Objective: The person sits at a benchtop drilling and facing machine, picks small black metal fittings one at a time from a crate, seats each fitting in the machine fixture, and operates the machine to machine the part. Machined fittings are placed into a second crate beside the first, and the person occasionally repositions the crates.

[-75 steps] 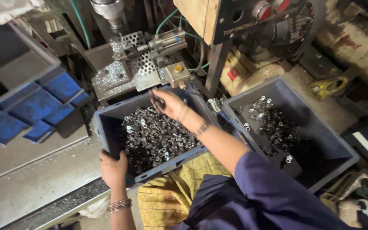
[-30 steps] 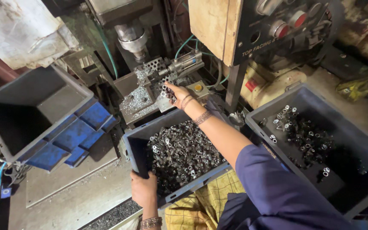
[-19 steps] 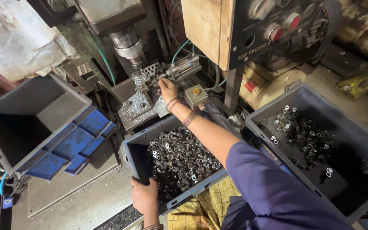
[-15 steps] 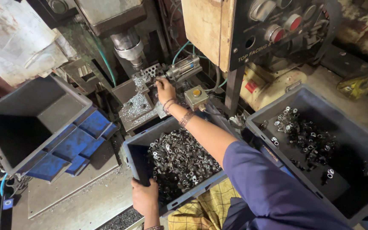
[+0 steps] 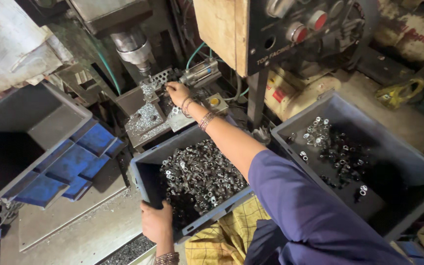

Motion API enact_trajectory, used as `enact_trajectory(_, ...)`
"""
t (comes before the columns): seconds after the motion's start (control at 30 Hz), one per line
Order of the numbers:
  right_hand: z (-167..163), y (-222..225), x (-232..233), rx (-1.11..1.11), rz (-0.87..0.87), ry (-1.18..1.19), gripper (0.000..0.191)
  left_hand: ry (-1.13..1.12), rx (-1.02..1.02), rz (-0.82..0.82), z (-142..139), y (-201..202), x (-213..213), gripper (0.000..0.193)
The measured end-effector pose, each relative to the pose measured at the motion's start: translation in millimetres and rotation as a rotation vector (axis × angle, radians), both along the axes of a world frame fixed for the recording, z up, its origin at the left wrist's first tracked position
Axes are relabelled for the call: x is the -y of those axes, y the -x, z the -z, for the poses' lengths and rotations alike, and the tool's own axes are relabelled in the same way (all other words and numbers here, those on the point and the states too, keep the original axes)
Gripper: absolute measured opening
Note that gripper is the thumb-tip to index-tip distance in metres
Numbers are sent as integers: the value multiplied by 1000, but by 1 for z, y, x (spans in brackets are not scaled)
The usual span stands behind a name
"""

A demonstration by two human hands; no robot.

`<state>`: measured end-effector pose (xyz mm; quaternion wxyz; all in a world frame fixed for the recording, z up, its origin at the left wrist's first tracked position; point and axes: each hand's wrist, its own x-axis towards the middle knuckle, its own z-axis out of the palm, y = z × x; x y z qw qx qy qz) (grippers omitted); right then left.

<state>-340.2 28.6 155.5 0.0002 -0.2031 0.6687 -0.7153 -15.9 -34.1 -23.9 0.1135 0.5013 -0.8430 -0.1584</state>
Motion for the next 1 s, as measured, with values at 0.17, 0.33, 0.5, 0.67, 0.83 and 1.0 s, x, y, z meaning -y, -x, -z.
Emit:
enact_trajectory(0.17, -1, -5, -5, -158, 4, -165, 30, 37, -6, 9, 1, 0, 2, 75)
enact_trajectory(0.33, 1, -16, -3, -28, -72, -20, 37, 5, 23, 0, -1, 3, 4, 74)
enact_trajectory(0.5, 7, -17, -8, 364, -336, 72, 46, 30, 0, 6, -5, 1, 1, 74)
enact_trajectory(0.67, 13, -17, -7, 144, -185, 13, 41, 27, -22, 19, -10, 0, -1, 67)
enact_trajectory(0.83, 42, -38, -19, -212, -103, -367, 40, 8, -26, 19, -7, -2, -5, 61)
enact_trajectory(1.0, 81, -75, -47, -533, -498, -845, 48, 57, -49, 22, -6, -2, -7, 69)
